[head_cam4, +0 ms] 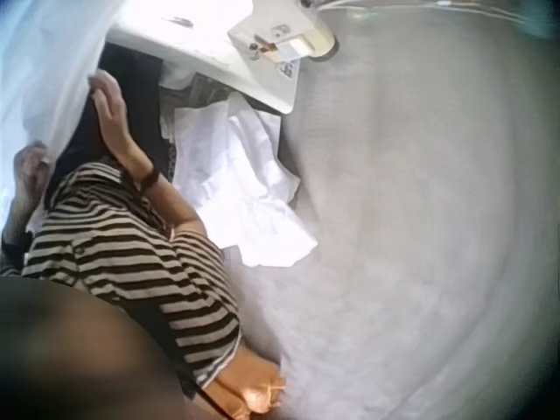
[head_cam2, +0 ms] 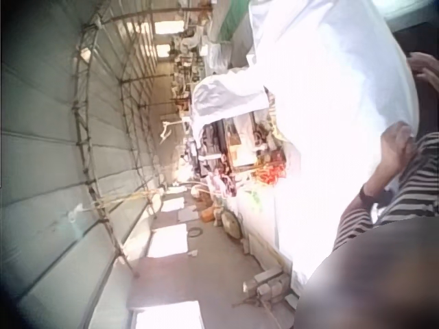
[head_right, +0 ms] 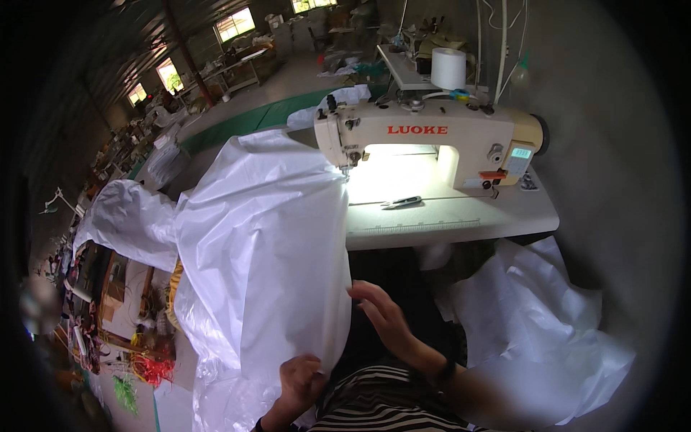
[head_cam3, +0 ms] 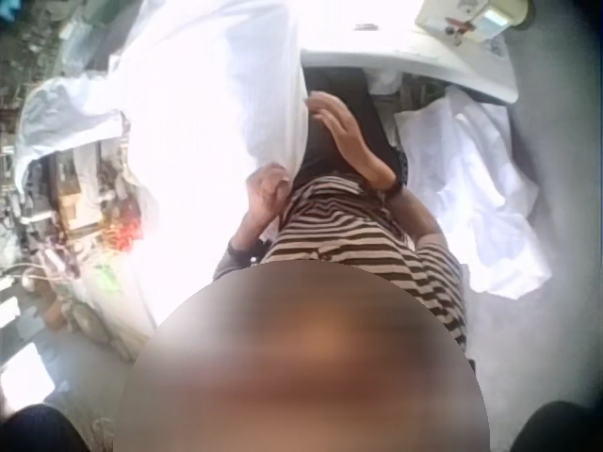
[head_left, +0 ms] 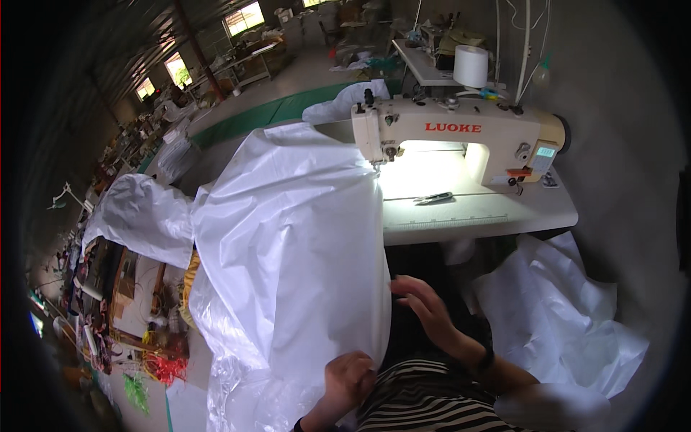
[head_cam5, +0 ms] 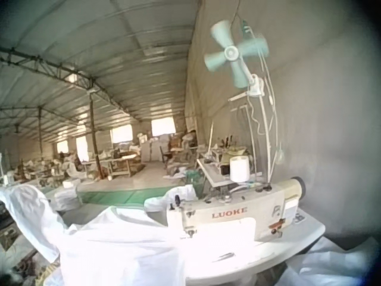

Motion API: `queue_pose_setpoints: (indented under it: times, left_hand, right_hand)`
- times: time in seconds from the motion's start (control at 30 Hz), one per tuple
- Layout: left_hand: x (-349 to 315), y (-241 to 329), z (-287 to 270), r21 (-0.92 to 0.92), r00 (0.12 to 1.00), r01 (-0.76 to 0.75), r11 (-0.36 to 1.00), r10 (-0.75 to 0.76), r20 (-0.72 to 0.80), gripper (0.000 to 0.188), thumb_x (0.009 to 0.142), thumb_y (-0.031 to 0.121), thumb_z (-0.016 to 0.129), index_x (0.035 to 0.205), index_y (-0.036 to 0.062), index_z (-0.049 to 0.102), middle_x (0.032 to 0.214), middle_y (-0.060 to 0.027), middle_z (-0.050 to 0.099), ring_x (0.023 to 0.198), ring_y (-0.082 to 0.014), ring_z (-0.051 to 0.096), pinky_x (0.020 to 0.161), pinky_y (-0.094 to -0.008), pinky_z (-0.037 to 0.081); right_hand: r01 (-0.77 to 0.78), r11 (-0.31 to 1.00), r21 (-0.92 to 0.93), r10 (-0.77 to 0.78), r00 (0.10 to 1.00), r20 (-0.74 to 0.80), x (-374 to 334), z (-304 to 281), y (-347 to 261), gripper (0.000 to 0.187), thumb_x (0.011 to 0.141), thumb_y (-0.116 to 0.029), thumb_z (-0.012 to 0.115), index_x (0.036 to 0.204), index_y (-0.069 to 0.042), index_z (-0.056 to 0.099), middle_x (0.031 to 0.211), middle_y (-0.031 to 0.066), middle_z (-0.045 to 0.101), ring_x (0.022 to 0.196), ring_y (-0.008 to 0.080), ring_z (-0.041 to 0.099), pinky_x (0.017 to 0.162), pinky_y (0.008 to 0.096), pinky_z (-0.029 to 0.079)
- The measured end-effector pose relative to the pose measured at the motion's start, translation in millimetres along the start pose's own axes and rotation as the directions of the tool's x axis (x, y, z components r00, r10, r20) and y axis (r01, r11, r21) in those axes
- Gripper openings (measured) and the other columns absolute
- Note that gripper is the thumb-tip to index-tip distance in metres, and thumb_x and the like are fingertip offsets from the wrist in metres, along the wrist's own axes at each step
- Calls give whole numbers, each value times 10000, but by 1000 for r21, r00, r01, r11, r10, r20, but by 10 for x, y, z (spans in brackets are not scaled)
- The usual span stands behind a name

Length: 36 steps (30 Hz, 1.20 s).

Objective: The recorder is sewing large white plastic sheets using an industrial sewing machine.

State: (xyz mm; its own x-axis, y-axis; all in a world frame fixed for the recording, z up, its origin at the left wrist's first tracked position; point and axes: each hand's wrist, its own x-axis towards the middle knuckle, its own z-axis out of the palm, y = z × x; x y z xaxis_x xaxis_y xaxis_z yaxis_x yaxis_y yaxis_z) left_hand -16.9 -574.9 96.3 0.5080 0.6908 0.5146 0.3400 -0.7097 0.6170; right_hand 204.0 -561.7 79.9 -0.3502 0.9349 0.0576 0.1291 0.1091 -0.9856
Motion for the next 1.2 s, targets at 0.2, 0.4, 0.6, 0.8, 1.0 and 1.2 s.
queue_pose_setpoints:
  times: [0.2, 0.4, 0.6, 0.8, 1.0, 1.2]
  left_hand:
    - [425, -251, -3, -286, 811, 21, 958, 151, 566, 73, 842, 144, 628, 848, 105, 566, 750, -67, 543, 619, -231, 601, 515, -376, 483]
    - [443, -271, 0, -274, 723, -86, 958, 249, 644, 104, 885, 138, 632, 817, 80, 580, 729, -119, 563, 622, -293, 597, 548, -408, 471]
    - [505, -381, -27, -197, 744, -97, 976, 202, 637, 110, 834, 170, 663, 844, 98, 580, 692, -103, 535, 604, -299, 599, 543, -429, 473]
    - [778, -714, 42, -70, 817, -187, 980, 195, 543, 150, 764, 111, 674, 792, 124, 527, 683, -54, 493, 555, -255, 570, 487, -379, 468]
    - [1115, -958, 163, 102, 866, -227, 968, 153, 476, 144, 794, 125, 666, 885, 112, 555, 716, -87, 555, 571, -302, 601, 496, -427, 494]
    - [1485, -1179, 318, 256, 906, -196, 947, 75, 417, 122, 802, 92, 646, 870, 96, 545, 740, -96, 583, 598, -318, 620, 535, -435, 514]
  right_hand:
    - [-79, 974, 210, 82, 997, -5, 605, -73, 382, 520, 1064, -322, 484, 1457, 14, 427, 1318, 158, 600, 1237, 274, 563, 1050, 397, 465]
    - [-374, 687, -623, -15, 850, -526, 1615, -898, 528, 460, 1013, -271, 489, 1374, 12, 518, 799, 152, 709, 745, 294, 715, 669, 414, 557]
    - [-439, 266, -858, 101, 898, -428, 1930, -805, 547, 494, 924, -128, 568, 1394, 16, 520, 788, 83, 730, 733, 257, 730, 616, 383, 554]
    - [-462, 190, -866, 106, 887, -449, 1906, -747, 471, 541, 898, -82, 589, 1423, 23, 507, 761, 55, 727, 694, 222, 728, 573, 327, 551]
    - [-436, 276, -857, 45, 896, -442, 2025, -850, 565, 526, 888, -65, 579, 1395, 60, 514, 747, 71, 724, 669, 241, 723, 544, 354, 548]
    - [-403, 340, -850, 8, 905, -426, 2261, -1056, 585, 490, 889, -48, 557, 1352, 105, 518, 753, 117, 720, 682, 280, 723, 561, 381, 551]
